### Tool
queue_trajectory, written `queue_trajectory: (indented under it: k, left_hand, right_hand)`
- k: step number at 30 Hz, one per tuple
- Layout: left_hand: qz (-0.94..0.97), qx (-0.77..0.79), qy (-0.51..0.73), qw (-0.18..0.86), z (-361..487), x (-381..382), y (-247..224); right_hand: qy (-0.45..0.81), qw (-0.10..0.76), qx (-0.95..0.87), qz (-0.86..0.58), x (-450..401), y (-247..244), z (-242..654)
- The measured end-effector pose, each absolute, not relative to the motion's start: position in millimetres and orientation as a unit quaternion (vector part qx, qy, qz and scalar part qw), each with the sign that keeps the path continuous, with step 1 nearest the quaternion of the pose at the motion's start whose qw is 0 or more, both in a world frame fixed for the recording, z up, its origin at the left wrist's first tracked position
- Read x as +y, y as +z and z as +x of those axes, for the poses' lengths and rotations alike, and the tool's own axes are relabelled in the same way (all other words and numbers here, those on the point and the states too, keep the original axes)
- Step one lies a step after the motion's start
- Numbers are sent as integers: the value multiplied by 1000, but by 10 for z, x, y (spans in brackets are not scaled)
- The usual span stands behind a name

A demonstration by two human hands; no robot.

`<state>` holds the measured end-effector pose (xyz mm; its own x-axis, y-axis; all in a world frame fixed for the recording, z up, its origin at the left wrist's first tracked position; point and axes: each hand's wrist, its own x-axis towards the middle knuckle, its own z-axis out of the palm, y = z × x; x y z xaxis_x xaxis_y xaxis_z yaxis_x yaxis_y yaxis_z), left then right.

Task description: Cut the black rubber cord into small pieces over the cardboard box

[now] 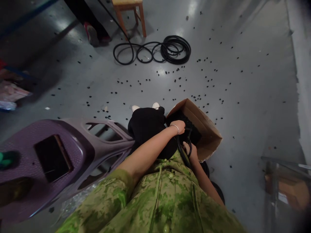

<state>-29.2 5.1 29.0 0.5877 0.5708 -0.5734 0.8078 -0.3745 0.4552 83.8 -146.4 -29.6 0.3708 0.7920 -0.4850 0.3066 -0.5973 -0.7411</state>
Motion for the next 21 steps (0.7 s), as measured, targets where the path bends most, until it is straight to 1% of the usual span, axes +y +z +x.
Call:
queue_trajectory:
  k: [4,8,13,17,21]
  left_hand:
    - [841,377,-161,352,-291,53,333]
    - [841,377,-182,342,-285,56,349]
    - [832,389,-195,344,-265,57,304]
    - [811,429,-194,348,-233,48,204]
    - [801,445,-206,342,-204,35,160]
  right_hand:
    - [491,290,-316,-758,-1431,-236,865]
    - [460,289,-335,-770,-1462,-240,882]
    - [422,260,-360,-790,-1510,-319,874]
    - [412,237,-369,-799,-1517,-412,874]
    - [413,238,-376,-794,-1528,-493,881]
